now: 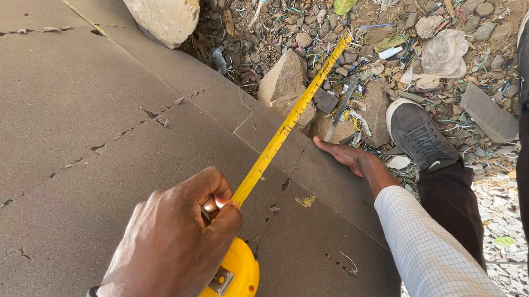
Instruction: The person measures a large piece of grey foam using a yellow tape measure and marks the measurements with a metal tool. They repeatedly measure different sections of the foam and make marks along the edges.
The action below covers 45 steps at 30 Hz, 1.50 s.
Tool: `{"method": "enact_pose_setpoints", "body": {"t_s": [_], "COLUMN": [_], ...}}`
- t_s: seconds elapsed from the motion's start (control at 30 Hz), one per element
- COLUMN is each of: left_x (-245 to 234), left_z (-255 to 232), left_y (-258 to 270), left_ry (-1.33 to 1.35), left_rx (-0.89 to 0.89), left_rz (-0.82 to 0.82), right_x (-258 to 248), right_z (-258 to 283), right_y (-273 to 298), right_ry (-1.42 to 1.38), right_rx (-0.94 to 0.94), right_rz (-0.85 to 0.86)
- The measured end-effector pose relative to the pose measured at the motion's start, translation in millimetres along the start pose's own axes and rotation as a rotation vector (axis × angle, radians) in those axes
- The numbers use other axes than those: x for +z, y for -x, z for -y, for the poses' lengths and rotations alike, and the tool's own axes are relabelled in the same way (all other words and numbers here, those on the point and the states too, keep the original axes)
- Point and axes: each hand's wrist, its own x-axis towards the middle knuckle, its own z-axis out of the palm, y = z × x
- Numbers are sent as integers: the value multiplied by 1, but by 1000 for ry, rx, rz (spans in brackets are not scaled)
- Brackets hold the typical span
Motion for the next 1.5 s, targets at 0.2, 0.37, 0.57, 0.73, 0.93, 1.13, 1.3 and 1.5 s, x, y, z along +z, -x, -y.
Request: {"method": "enact_pose_setpoints", "body": {"t_s": [0.2,0.37,0.57,0.73,0.93,1.13,1.3,1.5], "left_x": [1,10,5,-4,20,55,100,144], "left_z": [-1,3,1,-4,17,16,26,46], "left_y": [-2,-7,-2,2,-3,21,55,70], "left_ry": [-7,-16,-31,-62,-202,-339,-326,-353], "left_rx": [4,46,1,-57,-37,-143,-267,-184], "left_rz": [21,20,50,107,104,250,414,242], "right_x": [-14,-10,4,6,-7,-13,-12,-12], "right_z": [-22,-17,-3,-11,-25,-32,-34,-33], "right_y": [-15,-7,19,19,0,-6,-6,-10], "right_ry": [47,-53,45,-193,-173,-140,-153,35], "right_rx": [-8,2,-67,81,48,6,13,-158], "right_rz": [7,20,-11,67,118,136,103,3]}}
